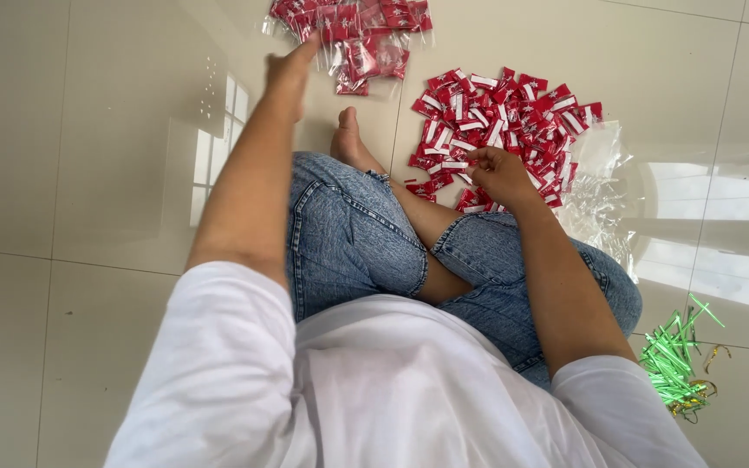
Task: The person is sitting on the floor and manually filling small plastic bags with individual red and white packets.
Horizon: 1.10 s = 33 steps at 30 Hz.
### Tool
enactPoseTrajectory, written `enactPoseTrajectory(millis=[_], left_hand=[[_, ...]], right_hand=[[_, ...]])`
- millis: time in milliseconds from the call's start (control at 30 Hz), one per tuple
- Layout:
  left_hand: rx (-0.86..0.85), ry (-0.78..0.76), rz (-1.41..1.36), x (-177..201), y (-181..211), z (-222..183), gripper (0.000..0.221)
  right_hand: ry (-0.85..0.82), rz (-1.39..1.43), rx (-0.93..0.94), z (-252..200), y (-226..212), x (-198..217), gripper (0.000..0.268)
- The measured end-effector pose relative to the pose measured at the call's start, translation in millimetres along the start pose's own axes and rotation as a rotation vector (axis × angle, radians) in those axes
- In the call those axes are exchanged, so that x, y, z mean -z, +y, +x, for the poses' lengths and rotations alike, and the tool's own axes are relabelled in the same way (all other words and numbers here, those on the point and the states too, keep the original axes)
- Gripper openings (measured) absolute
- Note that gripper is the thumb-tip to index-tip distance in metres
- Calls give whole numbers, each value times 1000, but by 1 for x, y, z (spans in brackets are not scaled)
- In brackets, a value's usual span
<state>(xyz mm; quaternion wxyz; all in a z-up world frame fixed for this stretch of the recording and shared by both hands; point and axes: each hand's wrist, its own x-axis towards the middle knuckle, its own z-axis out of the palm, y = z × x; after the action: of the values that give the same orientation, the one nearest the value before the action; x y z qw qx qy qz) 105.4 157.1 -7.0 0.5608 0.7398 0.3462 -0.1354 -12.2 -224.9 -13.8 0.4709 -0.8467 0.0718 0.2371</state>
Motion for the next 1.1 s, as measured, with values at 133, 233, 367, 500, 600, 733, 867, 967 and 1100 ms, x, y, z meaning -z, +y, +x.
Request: enactPoseTrajectory(millis=[133, 233, 367, 500, 600, 733, 867, 967, 1100], left_hand=[[-141, 210, 57, 83, -160, 72, 96], [-126, 347, 449, 129, -271, -3, 83], [-214, 327, 859, 134, -356, -133, 77], [-222, 374, 792, 134, -323, -142, 77], [-373, 479, 765, 148, -311, -127, 76], [-333, 558, 668, 196, -323, -95, 77], [-467, 769, 645, 267, -332, -75, 72], [-6, 681, 652, 324, -315, -88, 70], [7, 679, 705, 374, -337, -102, 69]], right_hand=[[-137, -51, 5, -4, -6, -25, 35], [-298, -15, 167, -6, -10, -54, 42], [-421, -83, 219, 3, -1, -64, 53], [-348, -185, 106, 5, 19, -63, 58], [-90, -367, 84, 4, 39, -51, 51], [108, -430, 191, -79, 21, -29, 44], [358, -569, 465, -167, 8, -10, 38], [435, -731, 364, -219, -70, -7, 40], [534, -930, 305, -242, -119, 9, 38]])
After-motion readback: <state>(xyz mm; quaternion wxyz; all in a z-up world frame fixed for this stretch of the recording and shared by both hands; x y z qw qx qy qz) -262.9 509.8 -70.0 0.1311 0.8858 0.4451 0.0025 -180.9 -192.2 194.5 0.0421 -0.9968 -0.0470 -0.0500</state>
